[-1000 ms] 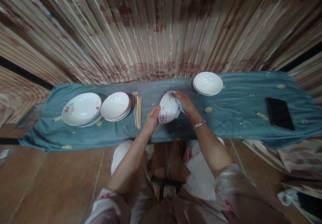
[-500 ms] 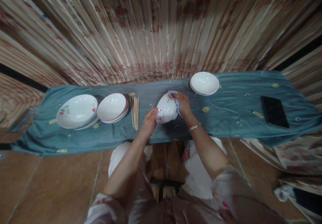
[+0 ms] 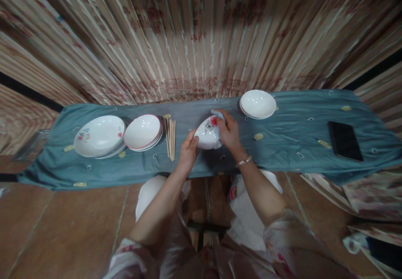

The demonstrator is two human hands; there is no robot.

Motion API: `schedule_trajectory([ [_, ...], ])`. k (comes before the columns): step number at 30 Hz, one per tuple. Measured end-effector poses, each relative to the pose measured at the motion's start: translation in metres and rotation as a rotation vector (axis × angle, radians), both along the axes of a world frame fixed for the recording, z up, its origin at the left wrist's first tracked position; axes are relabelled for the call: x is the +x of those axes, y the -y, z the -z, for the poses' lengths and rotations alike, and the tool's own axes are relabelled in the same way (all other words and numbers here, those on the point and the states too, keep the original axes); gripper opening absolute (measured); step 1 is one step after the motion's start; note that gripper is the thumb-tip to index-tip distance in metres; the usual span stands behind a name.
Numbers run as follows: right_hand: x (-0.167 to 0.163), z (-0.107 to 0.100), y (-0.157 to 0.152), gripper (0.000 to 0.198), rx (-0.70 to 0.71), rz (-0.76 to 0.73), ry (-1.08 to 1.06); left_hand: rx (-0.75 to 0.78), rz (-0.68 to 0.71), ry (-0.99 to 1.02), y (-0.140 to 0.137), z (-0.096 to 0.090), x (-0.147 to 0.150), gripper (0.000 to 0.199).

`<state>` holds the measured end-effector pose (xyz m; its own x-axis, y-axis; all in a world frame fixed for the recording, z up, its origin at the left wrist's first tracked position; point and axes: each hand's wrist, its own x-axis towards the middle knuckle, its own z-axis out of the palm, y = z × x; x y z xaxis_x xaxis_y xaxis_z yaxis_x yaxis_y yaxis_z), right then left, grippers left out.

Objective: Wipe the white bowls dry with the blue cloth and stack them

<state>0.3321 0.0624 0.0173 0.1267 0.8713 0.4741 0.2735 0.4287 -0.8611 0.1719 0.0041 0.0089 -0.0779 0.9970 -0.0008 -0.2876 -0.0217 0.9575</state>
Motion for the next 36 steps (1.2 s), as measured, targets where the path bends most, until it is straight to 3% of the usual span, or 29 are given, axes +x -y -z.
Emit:
schedule_trajectory([
  [4, -0.011, -0.002, 0.006, 0.033, 0.099, -0.056, 0.131, 0.035, -0.042, 0.013, 0.001, -0.006, -0.003, 0.050],
  [8, -0.015, -0.004, 0.007, 0.033, 0.090, -0.092, 0.145, 0.010, -0.066, 0.012, 0.001, -0.008, -0.005, 0.051],
  [22, -0.006, 0.019, -0.011, 0.035, -0.386, -0.092, -0.403, -0.074, -0.045, 0.115, 0.000, -0.012, -0.004, 0.052],
  [30, -0.011, 0.036, -0.008, 0.026, -0.479, -0.026, -0.571, -0.060, -0.051, 0.105, 0.000, -0.012, -0.006, 0.047],
  [34, -0.013, 0.050, -0.006, 0.034, -0.551, -0.004, -0.639, -0.073, -0.050, 0.109, 0.000, -0.014, -0.006, 0.048],
  [36, -0.013, 0.054, -0.006, 0.036, -0.511, -0.025, -0.608, -0.077, -0.061, 0.107, 0.000, -0.014, -0.005, 0.047],
])
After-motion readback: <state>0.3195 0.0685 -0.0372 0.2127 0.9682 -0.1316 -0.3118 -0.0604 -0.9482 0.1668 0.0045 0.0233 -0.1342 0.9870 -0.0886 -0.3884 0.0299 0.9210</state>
